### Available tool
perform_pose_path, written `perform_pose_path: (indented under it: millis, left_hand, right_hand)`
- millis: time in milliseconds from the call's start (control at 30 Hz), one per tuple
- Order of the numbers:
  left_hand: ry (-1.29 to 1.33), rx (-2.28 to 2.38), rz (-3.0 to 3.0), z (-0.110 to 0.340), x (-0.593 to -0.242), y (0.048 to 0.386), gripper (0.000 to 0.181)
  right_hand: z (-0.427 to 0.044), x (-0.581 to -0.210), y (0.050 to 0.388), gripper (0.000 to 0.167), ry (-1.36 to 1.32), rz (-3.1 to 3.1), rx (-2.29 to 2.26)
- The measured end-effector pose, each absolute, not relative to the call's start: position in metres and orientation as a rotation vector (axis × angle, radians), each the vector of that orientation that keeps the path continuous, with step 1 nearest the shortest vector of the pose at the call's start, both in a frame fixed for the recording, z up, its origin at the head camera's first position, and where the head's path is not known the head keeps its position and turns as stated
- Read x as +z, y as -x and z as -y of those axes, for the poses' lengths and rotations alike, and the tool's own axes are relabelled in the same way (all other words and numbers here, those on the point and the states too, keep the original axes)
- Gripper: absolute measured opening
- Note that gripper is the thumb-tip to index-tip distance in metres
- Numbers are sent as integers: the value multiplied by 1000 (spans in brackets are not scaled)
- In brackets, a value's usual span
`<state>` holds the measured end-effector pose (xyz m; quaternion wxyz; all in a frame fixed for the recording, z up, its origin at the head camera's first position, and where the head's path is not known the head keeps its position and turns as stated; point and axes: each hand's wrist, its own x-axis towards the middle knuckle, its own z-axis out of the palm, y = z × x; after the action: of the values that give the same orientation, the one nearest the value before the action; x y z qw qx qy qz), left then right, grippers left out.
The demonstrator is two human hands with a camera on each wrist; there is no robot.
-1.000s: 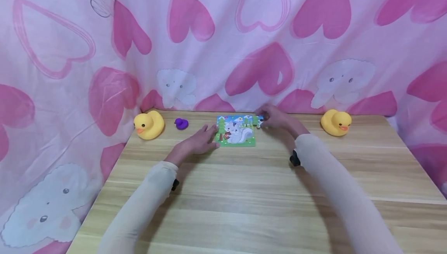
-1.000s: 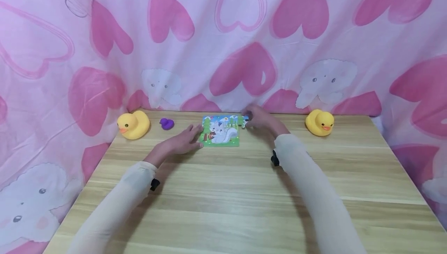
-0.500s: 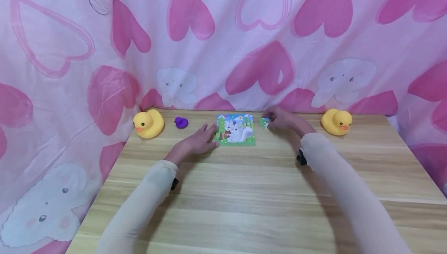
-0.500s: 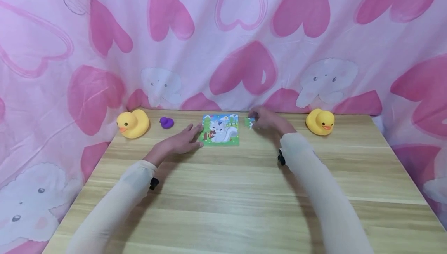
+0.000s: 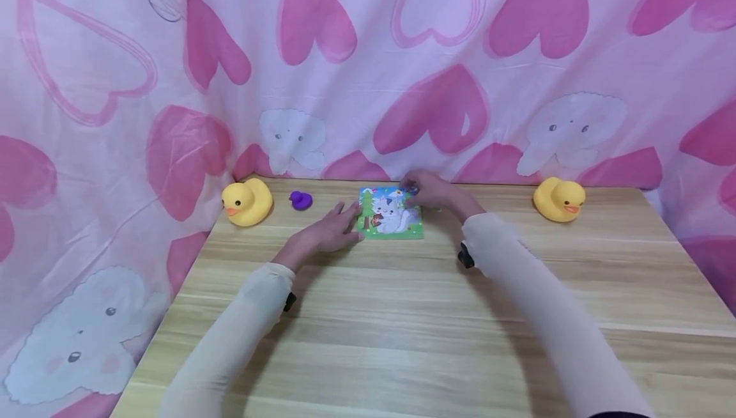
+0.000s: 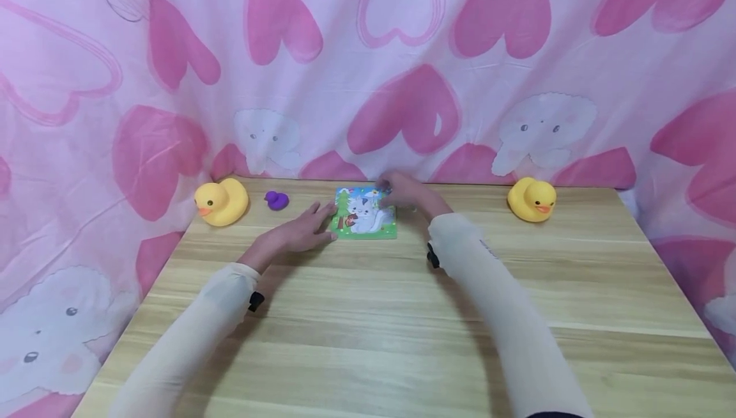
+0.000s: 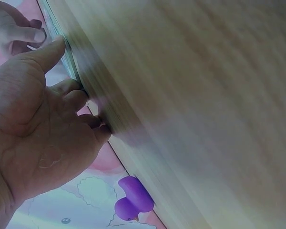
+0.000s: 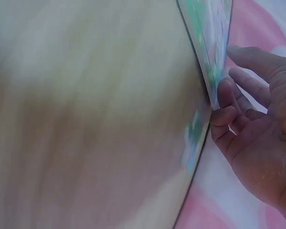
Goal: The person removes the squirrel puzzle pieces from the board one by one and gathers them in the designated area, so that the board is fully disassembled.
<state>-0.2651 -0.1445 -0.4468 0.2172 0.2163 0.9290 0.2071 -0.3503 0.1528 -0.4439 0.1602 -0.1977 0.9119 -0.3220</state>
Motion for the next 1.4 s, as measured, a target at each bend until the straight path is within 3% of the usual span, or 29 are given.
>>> perform_pose_path:
  millis: [867, 1400]
  left_hand:
    - [-568, 546, -2585, 143, -439, 268, 82]
    - [-568, 603, -2553, 147, -461, 278, 87]
  right_hand:
    - [-114, -437, 343, 67, 569, -2611, -756]
    - [-119, -442, 343, 63, 583, -2576, -831]
